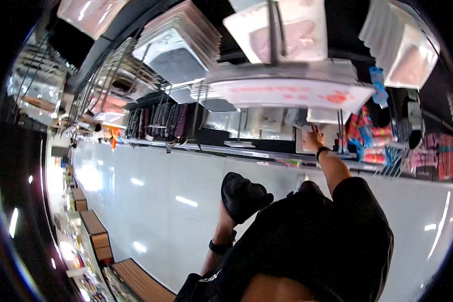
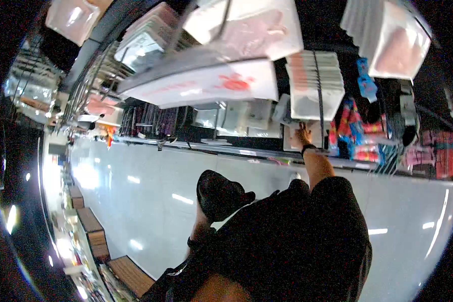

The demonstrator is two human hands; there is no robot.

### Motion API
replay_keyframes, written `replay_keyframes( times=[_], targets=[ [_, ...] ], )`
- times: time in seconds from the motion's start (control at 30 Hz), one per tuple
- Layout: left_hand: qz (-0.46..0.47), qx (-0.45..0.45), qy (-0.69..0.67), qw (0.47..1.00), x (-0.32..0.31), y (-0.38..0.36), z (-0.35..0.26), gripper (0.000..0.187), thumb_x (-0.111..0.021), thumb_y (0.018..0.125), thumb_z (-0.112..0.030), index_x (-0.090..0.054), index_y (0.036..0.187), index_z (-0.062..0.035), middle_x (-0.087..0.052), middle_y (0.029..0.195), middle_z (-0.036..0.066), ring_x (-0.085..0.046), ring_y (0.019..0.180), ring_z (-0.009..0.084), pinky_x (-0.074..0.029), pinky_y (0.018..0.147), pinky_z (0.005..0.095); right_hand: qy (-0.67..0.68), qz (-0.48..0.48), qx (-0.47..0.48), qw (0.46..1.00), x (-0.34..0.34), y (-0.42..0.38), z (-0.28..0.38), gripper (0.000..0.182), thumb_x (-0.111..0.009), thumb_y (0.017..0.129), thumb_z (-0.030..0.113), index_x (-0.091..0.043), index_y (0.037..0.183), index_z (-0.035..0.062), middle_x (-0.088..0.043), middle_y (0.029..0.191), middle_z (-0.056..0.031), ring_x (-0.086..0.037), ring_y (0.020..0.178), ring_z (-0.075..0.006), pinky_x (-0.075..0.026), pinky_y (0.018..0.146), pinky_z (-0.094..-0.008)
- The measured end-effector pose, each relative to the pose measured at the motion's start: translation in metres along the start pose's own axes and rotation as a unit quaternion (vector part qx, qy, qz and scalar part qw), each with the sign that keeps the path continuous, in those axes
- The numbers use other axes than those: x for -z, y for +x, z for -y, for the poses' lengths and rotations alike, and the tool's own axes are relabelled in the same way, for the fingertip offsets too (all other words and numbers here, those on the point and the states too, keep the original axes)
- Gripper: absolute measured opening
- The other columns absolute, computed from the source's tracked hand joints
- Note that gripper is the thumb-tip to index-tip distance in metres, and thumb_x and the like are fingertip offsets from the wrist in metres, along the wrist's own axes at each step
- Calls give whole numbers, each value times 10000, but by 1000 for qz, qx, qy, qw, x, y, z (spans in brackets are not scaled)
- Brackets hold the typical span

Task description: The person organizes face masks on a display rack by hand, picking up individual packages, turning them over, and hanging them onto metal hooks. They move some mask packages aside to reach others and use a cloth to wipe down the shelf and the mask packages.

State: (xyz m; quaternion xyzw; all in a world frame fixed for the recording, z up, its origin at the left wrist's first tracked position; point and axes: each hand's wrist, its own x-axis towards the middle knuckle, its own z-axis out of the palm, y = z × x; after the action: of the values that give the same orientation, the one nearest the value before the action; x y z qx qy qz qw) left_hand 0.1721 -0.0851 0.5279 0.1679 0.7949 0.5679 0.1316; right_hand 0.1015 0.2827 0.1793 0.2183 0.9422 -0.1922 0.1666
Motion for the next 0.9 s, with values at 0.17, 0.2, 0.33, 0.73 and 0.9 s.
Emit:
replay_keyframes(
  times=[0.17, 0.2, 0.33, 0.73, 0.9],
  targets=[
    [5, 27, -52, 998, -4, 5, -5, 300, -712, 825, -187, -600, 1090, -105, -596, 826, 49, -567, 758, 214, -438, 691, 357, -11, -112, 2, 994, -20, 9, 0, 507, -564, 844, 384, -603, 1227, 55, -516, 1368, -166, -444, 1302, -316, -172, 1091, -693],
    [11, 31, -64, 997, -5, 9, -7, 293, -704, 832, -187, -598, 1094, -109, -590, 815, 48, -562, 744, 210, -436, 673, 354, -9, -117, 12, 993, -17, 4, -3, 479, -592, 820, 345, -618, 1199, 52, -555, 1317, -165, -496, 1252, -306, -173, 1089, -695],
    [68, 47, -121, 989, -10, 29, -13, 268, -675, 859, -187, -591, 1107, -126, -568, 772, 45, -542, 687, 195, -428, 601, 345, 18, -194, 54, 979, -3, -3, -4, 262, -595, 769, 134, -686, 1011, 86, -688, 1100, -66, -638, 1029, -280, -446, 964, -485],
    [489, 57, -199, 848, 35, 73, 50, 437, -713, 865, -232, -580, 1220, -13, -645, 1117, 91, -585, 1057, 183, -469, 952, 358, 369, -336, 120, 858, 56, -220, 130, 67, -659, 767, 73, -697, 796, 26, -694, 783, -147, -691, 741, -283, -535, 660, -367],
    [569, 39, -189, 799, 40, 66, 62, 434, -639, 897, -244, -548, 1263, -28, -619, 1174, 105, -566, 1105, 212, -444, 988, 377, 188, -206, 207, 938, 37, -273, 143, 221, -613, 763, 112, -635, 981, 87, -637, 823, -128, -639, 768, -362, -536, 682, -442]
  ],
)
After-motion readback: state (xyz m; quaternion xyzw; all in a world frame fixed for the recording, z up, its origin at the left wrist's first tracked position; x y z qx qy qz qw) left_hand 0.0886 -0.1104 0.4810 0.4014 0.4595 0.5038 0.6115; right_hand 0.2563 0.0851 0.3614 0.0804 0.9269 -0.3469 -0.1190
